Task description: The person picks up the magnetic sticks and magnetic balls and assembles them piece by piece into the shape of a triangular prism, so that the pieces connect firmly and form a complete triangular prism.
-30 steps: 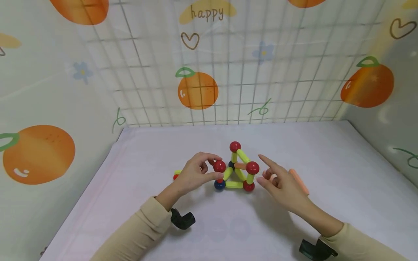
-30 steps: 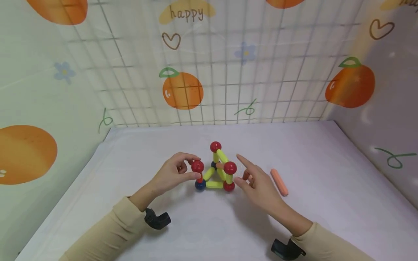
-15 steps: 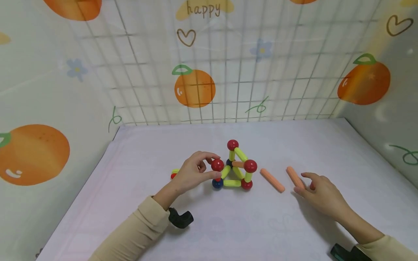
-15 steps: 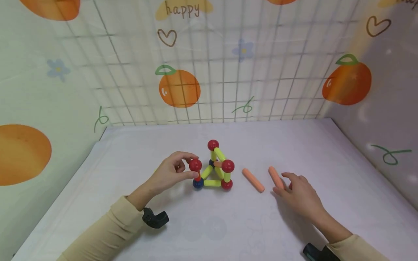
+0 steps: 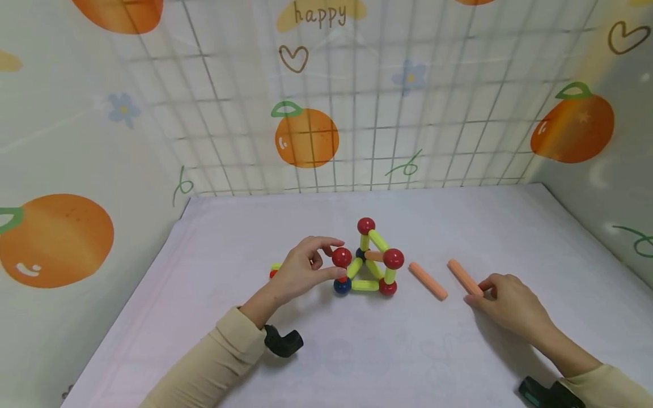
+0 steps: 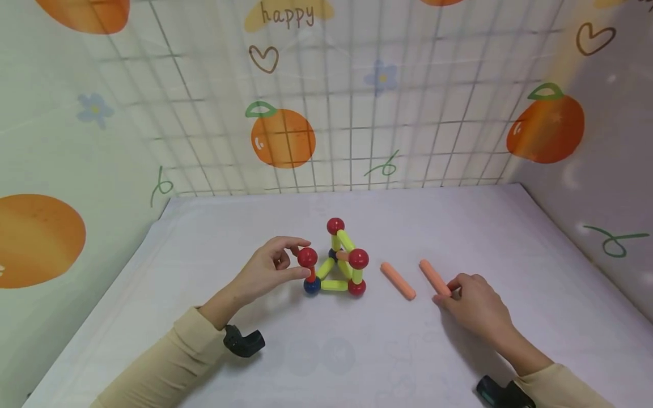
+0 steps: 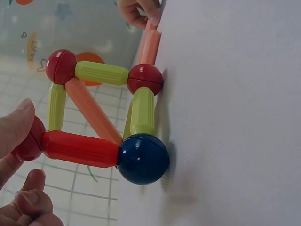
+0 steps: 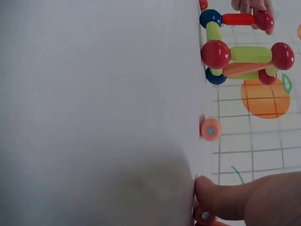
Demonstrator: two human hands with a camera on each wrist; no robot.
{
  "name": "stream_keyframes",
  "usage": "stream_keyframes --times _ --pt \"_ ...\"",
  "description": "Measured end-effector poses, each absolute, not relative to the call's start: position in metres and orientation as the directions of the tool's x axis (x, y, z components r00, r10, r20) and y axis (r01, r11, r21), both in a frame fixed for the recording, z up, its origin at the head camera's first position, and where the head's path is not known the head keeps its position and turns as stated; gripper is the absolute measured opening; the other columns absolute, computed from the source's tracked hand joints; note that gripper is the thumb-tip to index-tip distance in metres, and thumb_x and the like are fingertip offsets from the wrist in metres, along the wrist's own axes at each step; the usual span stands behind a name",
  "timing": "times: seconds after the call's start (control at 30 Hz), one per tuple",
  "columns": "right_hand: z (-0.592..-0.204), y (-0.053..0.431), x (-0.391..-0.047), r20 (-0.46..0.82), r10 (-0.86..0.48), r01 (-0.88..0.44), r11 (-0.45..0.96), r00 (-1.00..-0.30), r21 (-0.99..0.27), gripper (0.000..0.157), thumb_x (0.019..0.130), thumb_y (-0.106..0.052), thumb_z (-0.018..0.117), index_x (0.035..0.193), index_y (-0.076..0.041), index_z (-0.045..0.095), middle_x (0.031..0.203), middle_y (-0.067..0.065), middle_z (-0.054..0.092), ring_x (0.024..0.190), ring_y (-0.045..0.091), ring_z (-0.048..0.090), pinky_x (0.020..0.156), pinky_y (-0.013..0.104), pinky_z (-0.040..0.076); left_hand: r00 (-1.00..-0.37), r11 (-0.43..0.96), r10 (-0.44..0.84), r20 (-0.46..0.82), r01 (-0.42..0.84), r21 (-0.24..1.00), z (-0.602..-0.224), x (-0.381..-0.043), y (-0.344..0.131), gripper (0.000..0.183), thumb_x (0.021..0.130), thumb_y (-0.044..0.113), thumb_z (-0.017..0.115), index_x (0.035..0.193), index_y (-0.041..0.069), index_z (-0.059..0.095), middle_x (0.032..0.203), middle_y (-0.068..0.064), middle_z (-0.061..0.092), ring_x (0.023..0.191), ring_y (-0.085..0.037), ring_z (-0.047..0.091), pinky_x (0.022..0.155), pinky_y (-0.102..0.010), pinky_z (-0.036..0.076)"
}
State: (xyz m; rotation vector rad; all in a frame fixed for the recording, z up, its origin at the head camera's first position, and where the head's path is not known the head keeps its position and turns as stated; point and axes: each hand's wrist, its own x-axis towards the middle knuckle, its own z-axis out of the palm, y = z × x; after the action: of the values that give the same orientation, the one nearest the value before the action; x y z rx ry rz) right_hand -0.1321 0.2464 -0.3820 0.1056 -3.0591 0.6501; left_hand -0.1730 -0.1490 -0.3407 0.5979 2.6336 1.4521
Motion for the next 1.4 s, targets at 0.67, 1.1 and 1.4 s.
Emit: stream_keyframes --times 0.67,1.1,1.4 --pt "-0.383 0.251 -0.131 0.056 -0.054 -0.073 0.903 -0.997 -0.424 0.048 0.083 -0.032 0.078 0.106 0.009 0.067 0.077 0.006 0.056 0.072 0.019 0.046 0.059 0.03 0.033 -0.924 0.479 0.361 0.125 0.299 0.825 -0.342 -0.173 -0.151 0.049 0.083 0.028 0.08 0.129 0.022 0.063 0.113 -0.017 0.057 0.074 -0.016 0.045 0.064 -0.023 0.037" --pt "-0.381 0.245 -0.125 0.137 0.022 -0.051 0.857 -0.99 -0.513 0.039 0.088 -0.033 0.073 0.106 0.001 0.072 0.088 0.01 0.063 0.072 0.012 0.048 0.056 0.025 0.035 -0.924 0.477 0.36 0.129 0.302 0.825 -0.342 -0.173 -0.151 0.049 0.083 0.028 0.079 0.129 0.019 0.064 0.113 -0.017 0.057 0.073 -0.016 0.044 0.064 -0.023 0.036" --pt "-0.365 0.217 -0.107 0.198 -0.082 -0.206 0.62 -0.977 -0.757 0.024 0.089 -0.029 0.073 0.109 -0.017 0.07 0.094 -0.012 0.056 0.065 0.008 0.05 0.053 0.026 0.036 -0.927 0.488 0.353 0.131 0.302 0.819 -0.342 -0.173 -0.151 0.047 0.083 0.029 0.079 0.127 0.021 0.065 0.113 -0.017 0.058 0.072 -0.015 0.045 0.063 -0.023 0.037"
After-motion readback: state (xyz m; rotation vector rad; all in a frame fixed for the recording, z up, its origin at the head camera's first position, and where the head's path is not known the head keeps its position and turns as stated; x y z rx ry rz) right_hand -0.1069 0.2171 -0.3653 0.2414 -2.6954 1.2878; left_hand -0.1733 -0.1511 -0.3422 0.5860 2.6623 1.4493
